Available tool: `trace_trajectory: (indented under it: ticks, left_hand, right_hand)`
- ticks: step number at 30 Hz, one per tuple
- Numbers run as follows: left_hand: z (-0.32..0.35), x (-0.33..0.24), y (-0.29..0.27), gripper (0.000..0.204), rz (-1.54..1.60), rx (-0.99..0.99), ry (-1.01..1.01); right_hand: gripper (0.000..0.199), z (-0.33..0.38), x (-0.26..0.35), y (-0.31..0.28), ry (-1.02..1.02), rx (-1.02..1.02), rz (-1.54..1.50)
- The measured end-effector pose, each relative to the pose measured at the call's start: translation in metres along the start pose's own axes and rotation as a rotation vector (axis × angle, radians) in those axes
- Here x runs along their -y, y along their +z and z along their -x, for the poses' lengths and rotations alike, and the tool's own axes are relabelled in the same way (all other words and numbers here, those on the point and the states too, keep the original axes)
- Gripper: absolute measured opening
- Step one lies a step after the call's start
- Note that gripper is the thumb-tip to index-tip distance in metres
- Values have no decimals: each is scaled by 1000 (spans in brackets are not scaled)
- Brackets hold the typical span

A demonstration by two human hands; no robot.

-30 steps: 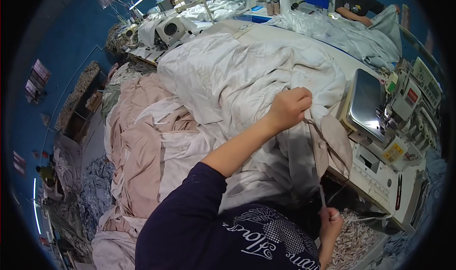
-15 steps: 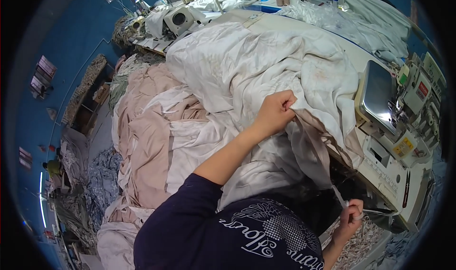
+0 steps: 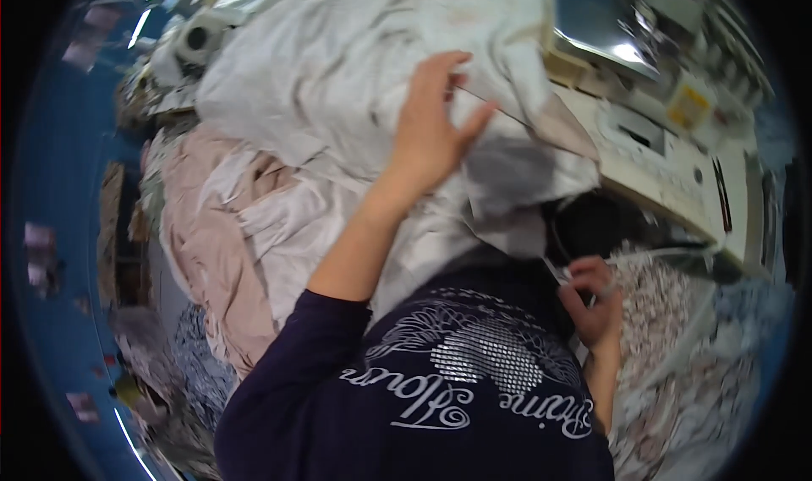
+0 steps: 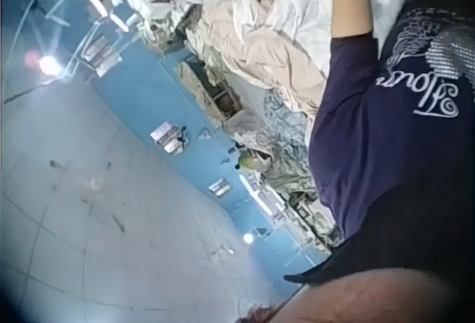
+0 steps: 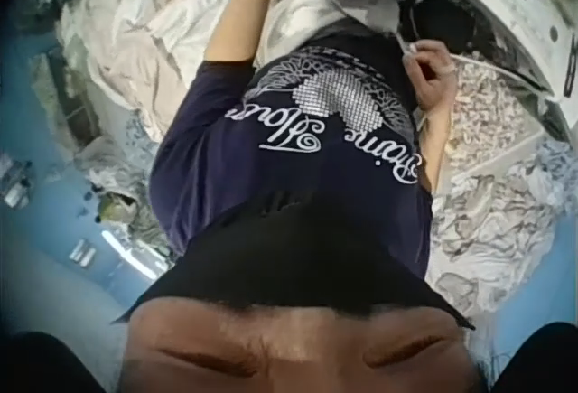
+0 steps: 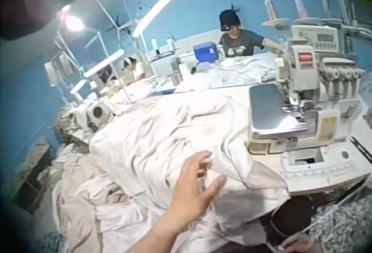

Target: Stitching fabric pieces together using an industrial sewing machine.

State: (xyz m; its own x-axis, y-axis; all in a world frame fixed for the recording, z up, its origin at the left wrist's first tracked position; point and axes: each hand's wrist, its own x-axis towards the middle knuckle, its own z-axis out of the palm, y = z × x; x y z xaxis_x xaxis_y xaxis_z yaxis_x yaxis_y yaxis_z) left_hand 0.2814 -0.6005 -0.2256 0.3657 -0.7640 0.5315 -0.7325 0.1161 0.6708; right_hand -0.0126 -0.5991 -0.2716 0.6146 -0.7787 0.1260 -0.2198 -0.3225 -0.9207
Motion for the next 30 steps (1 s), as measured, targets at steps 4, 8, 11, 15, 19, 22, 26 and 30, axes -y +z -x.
trace_trajectory:
  ticks: [4, 8, 11, 15, 19, 22, 26, 30]
  left_hand:
    - [-20, 12, 16, 34, 122, 47, 147]
    - [-47, 1, 24, 43, -218, 116, 572]
    - [-57, -14, 32, 39, -225, 231, 679]
    - [-68, 3, 20, 24, -121, 220, 619]
    - [-69, 31, 10, 18, 293, 88, 402]
    - [-60, 30, -2, 11, 917, -18, -76]
    - [-67, 45, -13, 33, 1205, 1, -312]
    - [-73, 50, -9, 38, 1490, -116, -364]
  right_hand:
    - [11, 13, -12, -4, 34, -39, 29]
    - [9, 28, -21, -9, 165, -58, -44]
    - [9, 34, -25, -12, 221, -57, -87]
    - [9, 35, -31, -23, 505, 44, 17]
    - [23, 63, -89, -27, 423, 86, 552]
    - [37, 31, -53, -28, 444, -124, 820]
    - [37, -31, -1, 19, -298, -232, 405]
    - [41, -70, -19, 84, -380, -166, 268]
